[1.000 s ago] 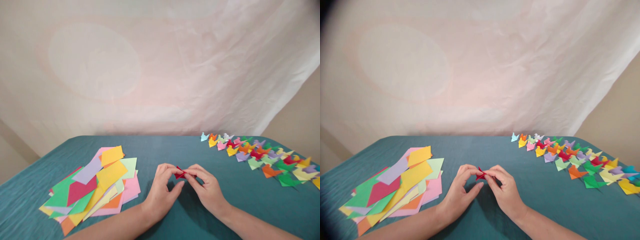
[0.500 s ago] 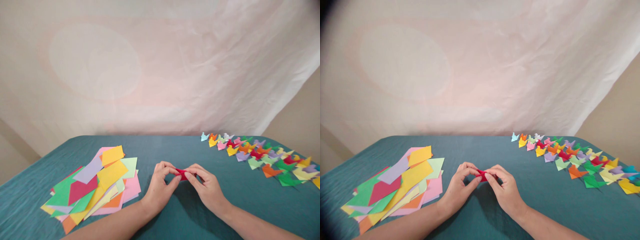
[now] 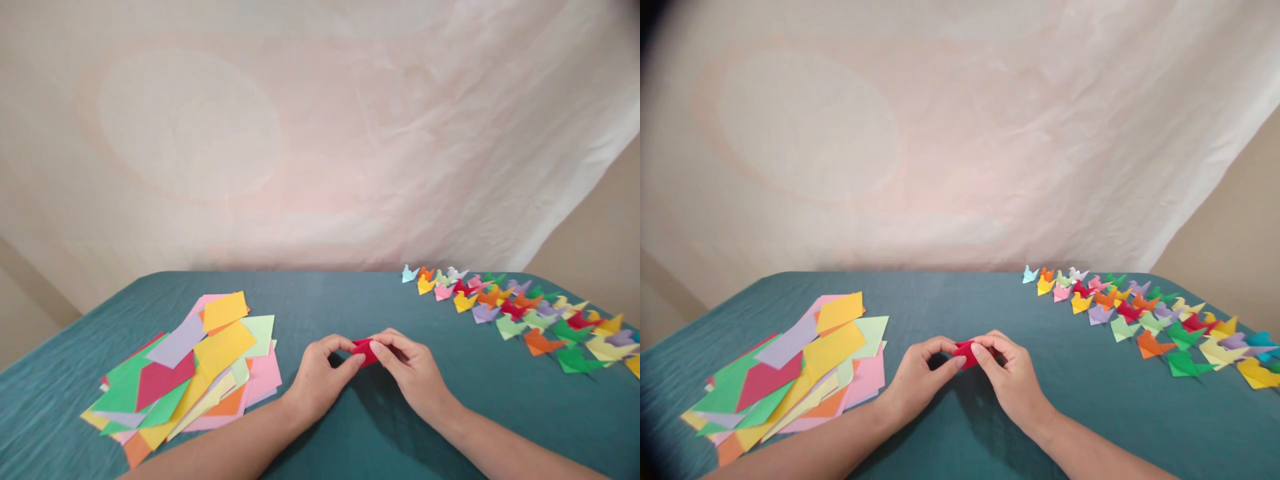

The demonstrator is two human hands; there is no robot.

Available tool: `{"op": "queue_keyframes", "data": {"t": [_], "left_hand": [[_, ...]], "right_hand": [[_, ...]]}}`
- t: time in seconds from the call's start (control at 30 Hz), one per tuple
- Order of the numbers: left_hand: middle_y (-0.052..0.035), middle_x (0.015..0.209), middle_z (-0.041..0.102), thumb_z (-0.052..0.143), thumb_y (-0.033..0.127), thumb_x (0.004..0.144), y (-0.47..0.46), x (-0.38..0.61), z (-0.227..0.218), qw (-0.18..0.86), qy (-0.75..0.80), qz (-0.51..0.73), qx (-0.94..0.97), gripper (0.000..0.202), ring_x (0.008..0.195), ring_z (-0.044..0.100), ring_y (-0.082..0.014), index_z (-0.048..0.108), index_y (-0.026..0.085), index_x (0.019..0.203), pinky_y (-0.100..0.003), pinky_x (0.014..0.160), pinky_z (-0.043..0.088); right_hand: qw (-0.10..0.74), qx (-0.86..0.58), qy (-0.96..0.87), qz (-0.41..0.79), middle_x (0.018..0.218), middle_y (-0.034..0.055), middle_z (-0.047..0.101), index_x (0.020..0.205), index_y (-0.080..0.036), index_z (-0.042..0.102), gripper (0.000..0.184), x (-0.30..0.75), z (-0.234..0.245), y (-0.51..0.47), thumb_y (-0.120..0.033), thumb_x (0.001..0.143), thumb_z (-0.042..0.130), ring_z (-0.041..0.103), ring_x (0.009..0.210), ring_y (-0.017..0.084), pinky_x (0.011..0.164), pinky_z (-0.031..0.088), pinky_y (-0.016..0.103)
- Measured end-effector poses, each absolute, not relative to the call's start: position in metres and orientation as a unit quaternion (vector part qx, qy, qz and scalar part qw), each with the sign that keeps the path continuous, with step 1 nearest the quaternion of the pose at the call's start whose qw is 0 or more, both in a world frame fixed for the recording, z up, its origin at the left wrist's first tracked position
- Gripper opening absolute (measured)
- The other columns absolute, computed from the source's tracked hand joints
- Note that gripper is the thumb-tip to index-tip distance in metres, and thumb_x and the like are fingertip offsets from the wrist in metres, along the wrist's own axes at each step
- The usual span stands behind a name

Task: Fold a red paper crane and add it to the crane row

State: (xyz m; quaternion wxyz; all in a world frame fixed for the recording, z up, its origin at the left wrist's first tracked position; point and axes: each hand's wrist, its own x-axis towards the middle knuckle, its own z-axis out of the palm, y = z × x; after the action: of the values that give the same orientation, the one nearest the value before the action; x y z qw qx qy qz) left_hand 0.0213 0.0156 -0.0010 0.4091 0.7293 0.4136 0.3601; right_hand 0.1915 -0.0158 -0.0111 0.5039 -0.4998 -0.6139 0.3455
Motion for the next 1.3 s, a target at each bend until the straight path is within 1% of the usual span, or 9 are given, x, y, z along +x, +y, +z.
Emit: {"op": "queue_keyframes", "data": {"t": [0.17,0.4,0.5,0.6,0.73,0.93,1.03,1.13,1.3], "left_hand": [[-0.001,0.081,0.069,0.06,0.028,0.078,0.016,0.022,-0.002,0.42,0.422,0.351,0.723,0.013,0.077,0.061,-0.0163,0.068,0.017,0.078,-0.026,0.073,0.045],[-0.0011,0.07,0.066,0.06,0.03,0.076,0.016,0.022,-0.001,0.431,0.453,0.317,0.713,0.017,0.065,0.058,-0.0145,0.068,0.015,0.074,-0.024,0.063,0.043],[-0.0012,0.069,0.065,0.062,0.026,0.073,0.015,0.024,0.0,0.45,0.441,0.329,0.703,0.012,0.065,0.058,-0.0133,0.063,0.014,0.071,-0.022,0.063,0.042],[-0.0008,0.07,0.065,0.064,0.022,0.071,0.016,0.025,0.0,0.48,0.422,0.351,0.684,0.014,0.066,0.059,-0.0129,0.055,0.014,0.079,-0.022,0.063,0.043],[-0.0002,0.072,0.066,0.061,0.025,0.076,0.017,0.024,-0.003,0.495,0.418,0.342,0.681,0.025,0.064,0.059,-0.0121,0.052,0.015,0.098,-0.022,0.063,0.043],[-0.0046,0.08,0.067,0.054,0.03,0.083,0.016,0.024,-0.002,0.509,0.382,0.327,0.698,0.02,0.073,0.061,-0.0143,0.061,0.012,0.088,-0.023,0.069,0.046],[-0.0037,0.079,0.067,0.051,0.03,0.085,0.015,0.023,-0.001,0.487,0.389,0.322,0.713,0.021,0.073,0.06,-0.0144,0.063,0.013,0.084,-0.023,0.068,0.045],[-0.0019,0.077,0.066,0.05,0.028,0.085,0.016,0.022,-0.002,0.432,0.404,0.313,0.743,0.02,0.074,0.059,-0.0147,0.065,0.016,0.08,-0.024,0.07,0.044],[0.0004,0.08,0.065,0.054,0.022,0.082,0.019,0.022,-0.005,0.312,0.409,0.31,0.799,0.015,0.085,0.057,-0.0164,0.065,0.02,0.071,-0.03,0.084,0.04]], "right_hand": [[0.515,-0.501,-0.584,0.377,0.074,0.0006,0.06,0.086,-0.018,0.068,0.023,0.19,-0.01,-0.015,-0.036,0.086,0.053,0.053,0.068,0.013,0.061,0.042,0.022],[0.507,-0.498,-0.568,0.414,0.07,0.0004,0.057,0.076,-0.016,0.065,0.026,0.19,-0.013,-0.013,-0.039,0.084,0.055,0.05,0.066,0.013,0.061,0.04,0.023],[0.505,-0.499,-0.568,0.415,0.07,0.0009,0.057,0.075,-0.016,0.064,0.027,0.19,-0.015,-0.012,-0.04,0.083,0.056,0.05,0.066,0.014,0.062,0.04,0.024],[0.502,-0.503,-0.569,0.415,0.069,0.0009,0.057,0.074,-0.016,0.063,0.027,0.191,-0.015,-0.012,-0.04,0.083,0.055,0.049,0.065,0.014,0.061,0.039,0.025],[0.495,-0.508,-0.574,0.41,0.069,0.0005,0.056,0.074,-0.016,0.062,0.026,0.191,-0.016,-0.012,-0.04,0.084,0.054,0.049,0.064,0.013,0.06,0.038,0.025],[0.479,-0.517,-0.59,0.393,0.066,-0.0009,0.055,0.07,-0.017,0.06,0.025,0.192,-0.017,-0.012,-0.038,0.084,0.054,0.048,0.063,0.013,0.06,0.038,0.025],[0.469,-0.527,-0.597,0.382,0.065,-0.001,0.054,0.069,-0.017,0.06,0.024,0.192,-0.016,-0.012,-0.036,0.084,0.054,0.048,0.063,0.013,0.06,0.038,0.025],[0.454,-0.529,-0.613,0.374,0.067,-0.0007,0.055,0.07,-0.018,0.061,0.022,0.193,-0.014,-0.011,-0.032,0.084,0.052,0.05,0.064,0.013,0.061,0.039,0.025],[0.393,-0.509,-0.683,0.347,0.069,-0.0003,0.058,0.068,-0.018,0.062,0.02,0.198,-0.01,-0.005,-0.026,0.084,0.052,0.054,0.067,0.014,0.065,0.04,0.026]]}}
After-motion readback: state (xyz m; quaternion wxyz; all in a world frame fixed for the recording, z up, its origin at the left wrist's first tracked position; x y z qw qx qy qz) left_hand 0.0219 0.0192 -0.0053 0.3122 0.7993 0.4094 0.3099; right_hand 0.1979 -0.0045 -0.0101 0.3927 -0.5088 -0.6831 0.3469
